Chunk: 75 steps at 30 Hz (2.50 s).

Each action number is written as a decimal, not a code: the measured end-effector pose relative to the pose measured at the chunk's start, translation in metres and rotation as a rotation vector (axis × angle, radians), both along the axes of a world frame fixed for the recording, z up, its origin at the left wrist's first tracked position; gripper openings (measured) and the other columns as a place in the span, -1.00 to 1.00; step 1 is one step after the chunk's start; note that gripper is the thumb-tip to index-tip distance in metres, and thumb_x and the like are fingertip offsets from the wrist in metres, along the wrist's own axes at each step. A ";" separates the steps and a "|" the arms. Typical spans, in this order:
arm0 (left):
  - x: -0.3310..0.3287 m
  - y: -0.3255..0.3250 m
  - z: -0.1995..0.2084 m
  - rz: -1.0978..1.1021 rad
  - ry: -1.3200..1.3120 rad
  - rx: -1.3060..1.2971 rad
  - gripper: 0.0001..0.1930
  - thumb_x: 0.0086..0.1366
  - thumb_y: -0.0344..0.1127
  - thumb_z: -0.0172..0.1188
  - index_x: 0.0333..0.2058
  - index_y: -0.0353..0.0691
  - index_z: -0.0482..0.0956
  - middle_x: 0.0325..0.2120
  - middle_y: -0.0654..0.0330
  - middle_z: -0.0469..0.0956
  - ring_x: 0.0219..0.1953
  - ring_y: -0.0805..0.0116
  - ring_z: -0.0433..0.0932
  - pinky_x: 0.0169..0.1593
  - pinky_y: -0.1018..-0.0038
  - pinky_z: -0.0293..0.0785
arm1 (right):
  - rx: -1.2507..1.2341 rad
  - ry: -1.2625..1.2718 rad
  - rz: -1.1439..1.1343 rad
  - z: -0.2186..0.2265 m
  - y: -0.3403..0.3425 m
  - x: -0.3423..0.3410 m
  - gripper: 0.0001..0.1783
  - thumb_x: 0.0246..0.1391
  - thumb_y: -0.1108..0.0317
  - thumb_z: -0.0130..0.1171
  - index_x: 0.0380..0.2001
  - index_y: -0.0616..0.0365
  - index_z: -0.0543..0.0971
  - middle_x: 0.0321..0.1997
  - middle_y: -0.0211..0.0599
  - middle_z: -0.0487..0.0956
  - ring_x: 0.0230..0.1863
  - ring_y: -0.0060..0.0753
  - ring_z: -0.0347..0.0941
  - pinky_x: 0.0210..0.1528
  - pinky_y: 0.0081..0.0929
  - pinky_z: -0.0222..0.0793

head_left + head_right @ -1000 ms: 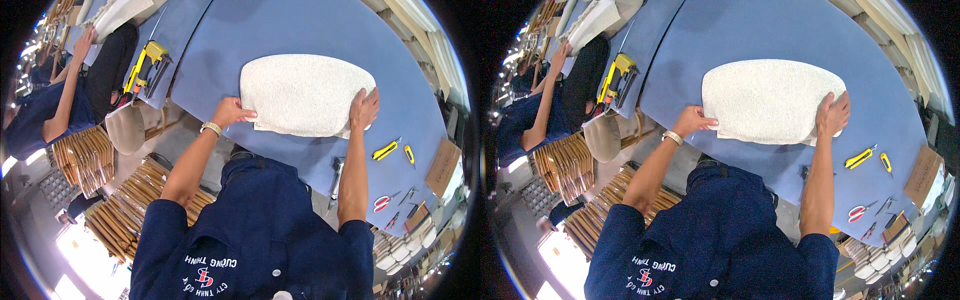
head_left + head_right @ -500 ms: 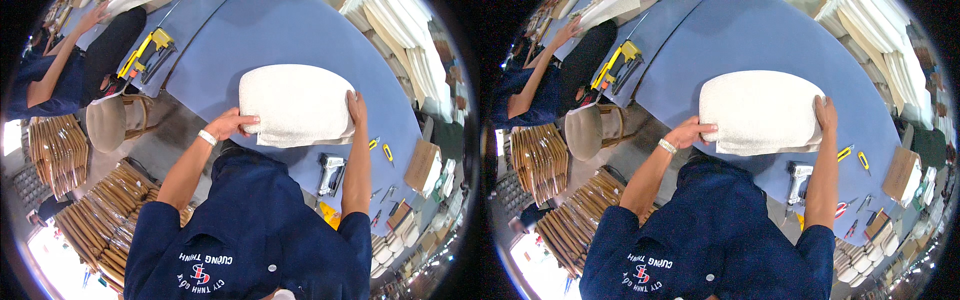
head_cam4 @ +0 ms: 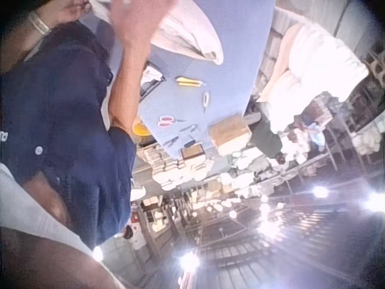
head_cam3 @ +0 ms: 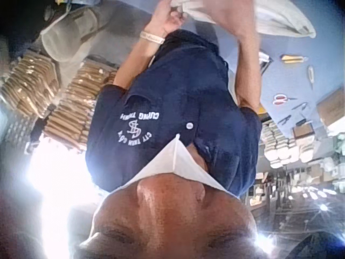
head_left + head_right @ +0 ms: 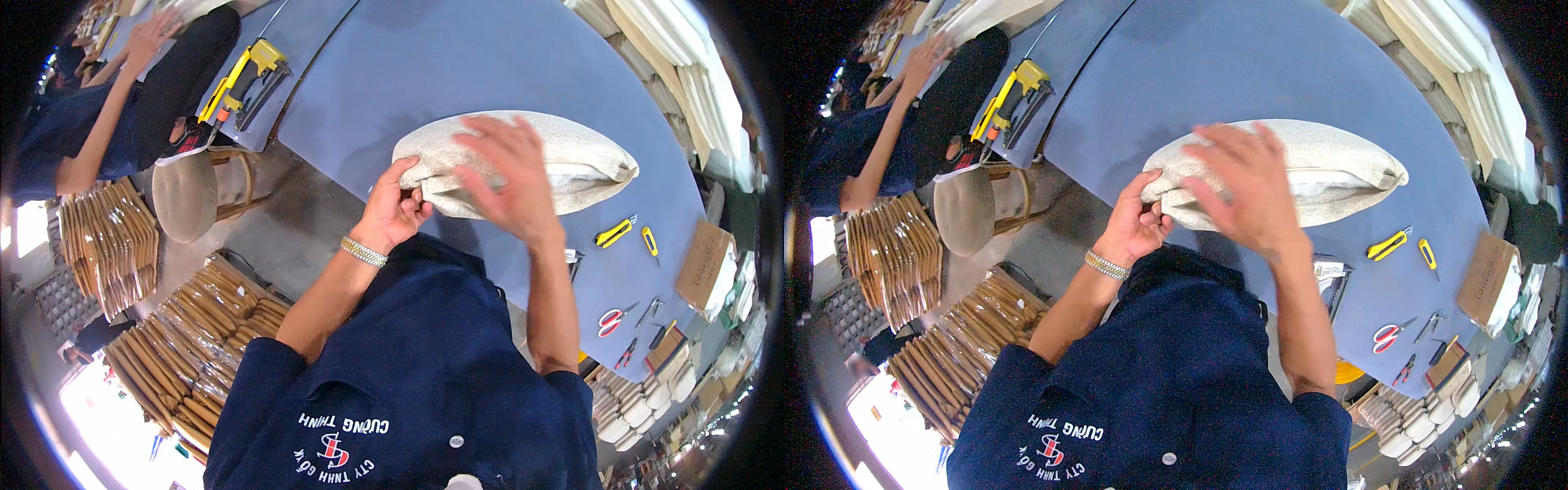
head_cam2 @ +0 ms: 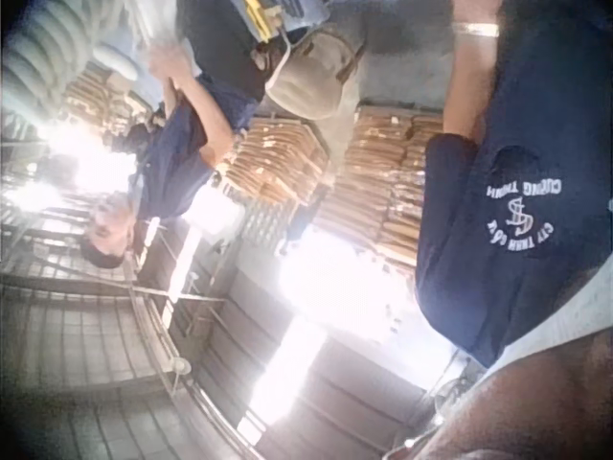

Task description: The person assembles a cushion by wrapping fabric around a foam insert, securing it with a staple gun, and trimming excess fabric with a utility knife. The person repeats this process for multiple cushions at a workbench in a factory setting.

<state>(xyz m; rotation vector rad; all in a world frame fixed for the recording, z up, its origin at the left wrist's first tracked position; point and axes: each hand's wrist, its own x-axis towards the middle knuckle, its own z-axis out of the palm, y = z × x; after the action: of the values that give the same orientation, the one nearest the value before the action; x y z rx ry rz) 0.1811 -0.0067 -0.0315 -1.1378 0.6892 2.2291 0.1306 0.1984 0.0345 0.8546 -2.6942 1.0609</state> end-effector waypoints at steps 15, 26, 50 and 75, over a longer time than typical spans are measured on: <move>-0.005 -0.054 0.026 -0.636 1.282 -1.743 -0.47 0.17 -0.25 0.48 0.11 -0.22 0.59 0.08 0.01 0.62 0.01 0.07 0.66 0.09 0.28 0.58 | -0.022 0.064 0.111 -0.034 -0.029 -0.035 -0.81 0.11 0.25 0.30 -0.21 0.01 0.67 -0.07 -0.40 0.70 0.10 -0.28 0.55 0.28 -0.10 0.20; -0.046 -0.063 0.005 -0.838 1.355 -1.455 -0.45 0.21 -0.39 0.38 0.20 -0.20 0.55 0.10 0.03 0.63 0.09 0.03 0.64 0.10 0.28 0.60 | -0.021 0.035 0.109 -0.036 -0.035 -0.045 -0.84 0.05 0.36 0.31 -0.26 0.03 0.62 -0.10 -0.40 0.70 -0.02 -0.28 0.56 0.20 -0.18 0.24; -0.064 -0.070 0.015 -0.885 1.426 -1.435 -0.36 0.20 -0.52 0.28 0.29 -0.12 0.47 0.22 0.12 0.56 0.18 0.14 0.60 0.10 0.37 0.62 | -0.267 -0.131 -0.871 -0.056 0.092 0.083 -0.63 0.12 0.47 0.33 0.01 0.29 0.60 0.05 -0.03 0.66 0.11 -0.04 0.58 0.25 -0.19 0.42; -0.044 -0.042 0.005 -0.580 1.446 -1.152 -0.51 0.11 -0.58 0.38 0.07 -0.21 0.65 0.10 0.07 0.65 0.12 0.17 0.66 0.09 0.40 0.63 | -0.697 -0.688 -0.942 0.004 0.035 0.164 -0.41 0.04 0.46 0.43 0.17 0.28 0.54 0.13 -0.07 0.62 0.09 -0.21 0.57 0.11 -0.28 0.49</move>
<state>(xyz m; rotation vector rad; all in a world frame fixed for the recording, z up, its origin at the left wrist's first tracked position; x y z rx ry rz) 0.1371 -0.0486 -0.0263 0.6337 2.5880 1.6920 0.2951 0.2329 0.0386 -0.9358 -2.2577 1.9478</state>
